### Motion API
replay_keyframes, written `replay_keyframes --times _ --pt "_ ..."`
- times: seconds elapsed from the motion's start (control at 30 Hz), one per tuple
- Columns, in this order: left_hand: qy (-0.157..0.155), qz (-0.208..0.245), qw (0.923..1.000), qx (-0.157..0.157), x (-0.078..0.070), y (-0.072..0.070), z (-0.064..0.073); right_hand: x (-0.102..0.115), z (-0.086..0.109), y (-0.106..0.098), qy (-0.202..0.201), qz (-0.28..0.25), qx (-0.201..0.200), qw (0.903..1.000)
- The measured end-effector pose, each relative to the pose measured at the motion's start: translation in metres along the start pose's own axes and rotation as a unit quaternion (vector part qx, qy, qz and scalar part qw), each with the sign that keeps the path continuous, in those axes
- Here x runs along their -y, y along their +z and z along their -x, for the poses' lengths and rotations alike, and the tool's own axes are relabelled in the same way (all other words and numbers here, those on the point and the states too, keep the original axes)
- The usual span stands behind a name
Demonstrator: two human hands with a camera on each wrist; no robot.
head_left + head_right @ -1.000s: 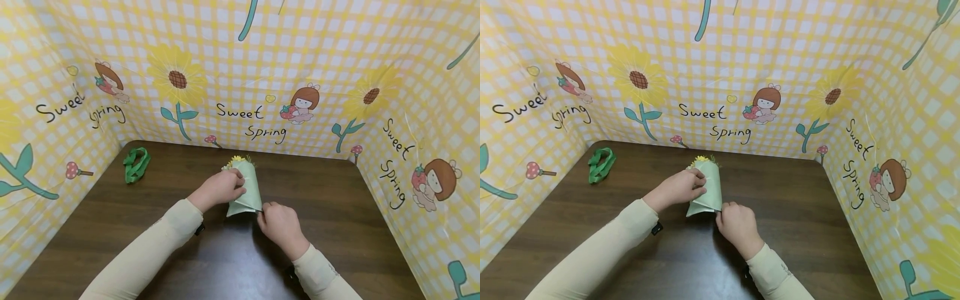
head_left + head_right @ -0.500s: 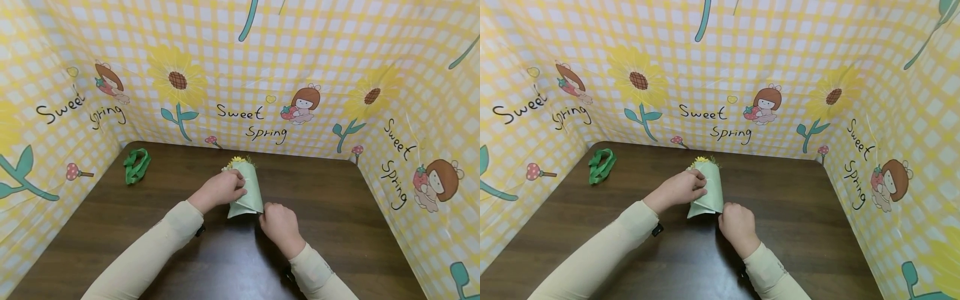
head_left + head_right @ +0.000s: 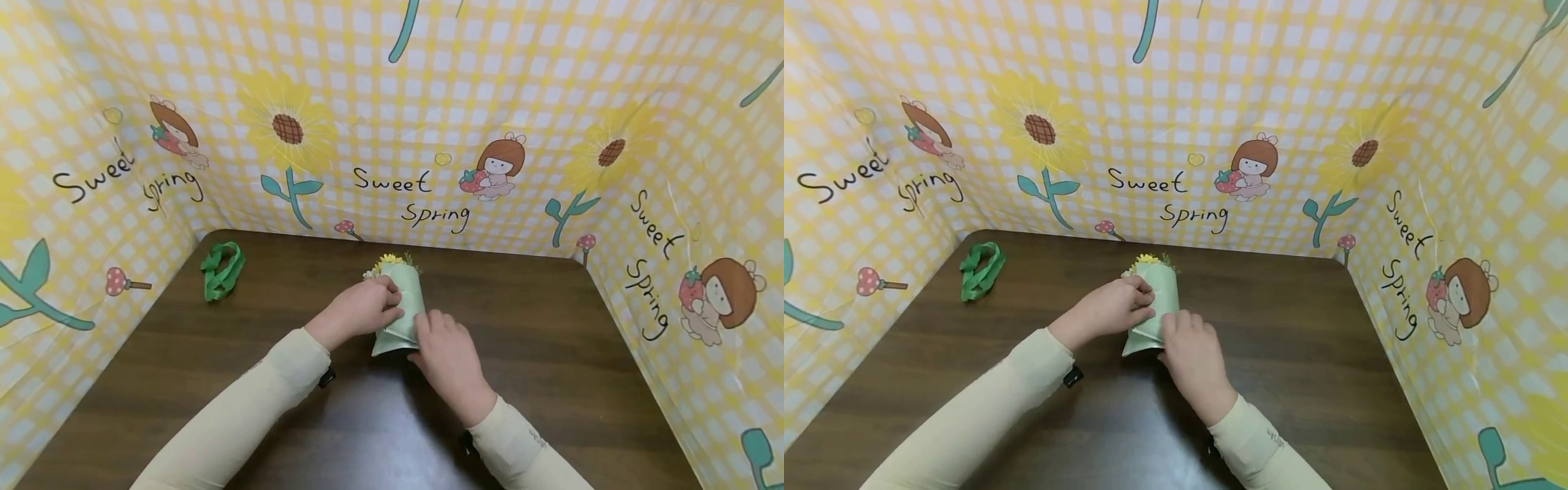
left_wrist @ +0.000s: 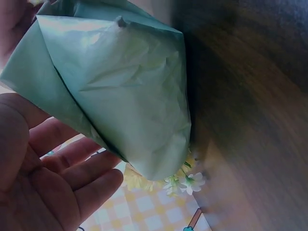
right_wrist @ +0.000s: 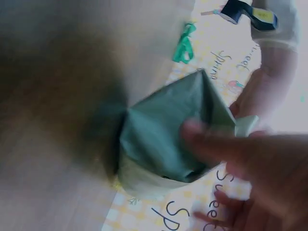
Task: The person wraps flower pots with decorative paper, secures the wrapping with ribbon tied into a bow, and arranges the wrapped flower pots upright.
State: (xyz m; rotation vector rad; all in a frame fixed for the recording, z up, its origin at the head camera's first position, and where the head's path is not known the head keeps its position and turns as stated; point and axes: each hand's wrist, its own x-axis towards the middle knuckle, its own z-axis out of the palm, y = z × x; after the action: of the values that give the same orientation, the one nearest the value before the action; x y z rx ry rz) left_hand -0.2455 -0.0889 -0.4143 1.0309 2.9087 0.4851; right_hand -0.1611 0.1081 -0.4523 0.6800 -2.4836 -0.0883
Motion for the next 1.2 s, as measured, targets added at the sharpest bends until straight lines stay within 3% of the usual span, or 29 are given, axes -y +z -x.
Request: replay_keyframes --times 0.13,0.23,0.47,0.7,0.9,1.2 --pt "-0.008 0.002 1.0000 -0.003 0.000 -0.002 0.000 -0.001 -0.009 -0.004 -0.140 -0.003 -0.002 0.9901" --pt "-0.008 0.003 1.0000 -0.002 0.001 -0.001 0.001 -0.002 -0.009 -0.002 -0.194 0.005 -0.009 0.9810" --pt "-0.009 0.010 0.9999 0.001 0.004 0.001 0.001 0.004 -0.010 0.002 -0.197 0.002 -0.026 0.9801" --pt "-0.011 0.010 0.9999 -0.004 0.008 0.004 0.000 0.007 -0.016 0.002 -0.286 0.042 -0.031 0.9569" --pt "-0.008 0.024 0.9997 0.004 0.011 0.003 -0.001 0.013 -0.018 0.000 -0.267 0.052 -0.016 0.9621" --pt "-0.006 0.048 0.9988 -0.003 0.014 0.004 0.000 0.026 -0.022 0.002 -0.279 0.071 -0.033 0.9570"
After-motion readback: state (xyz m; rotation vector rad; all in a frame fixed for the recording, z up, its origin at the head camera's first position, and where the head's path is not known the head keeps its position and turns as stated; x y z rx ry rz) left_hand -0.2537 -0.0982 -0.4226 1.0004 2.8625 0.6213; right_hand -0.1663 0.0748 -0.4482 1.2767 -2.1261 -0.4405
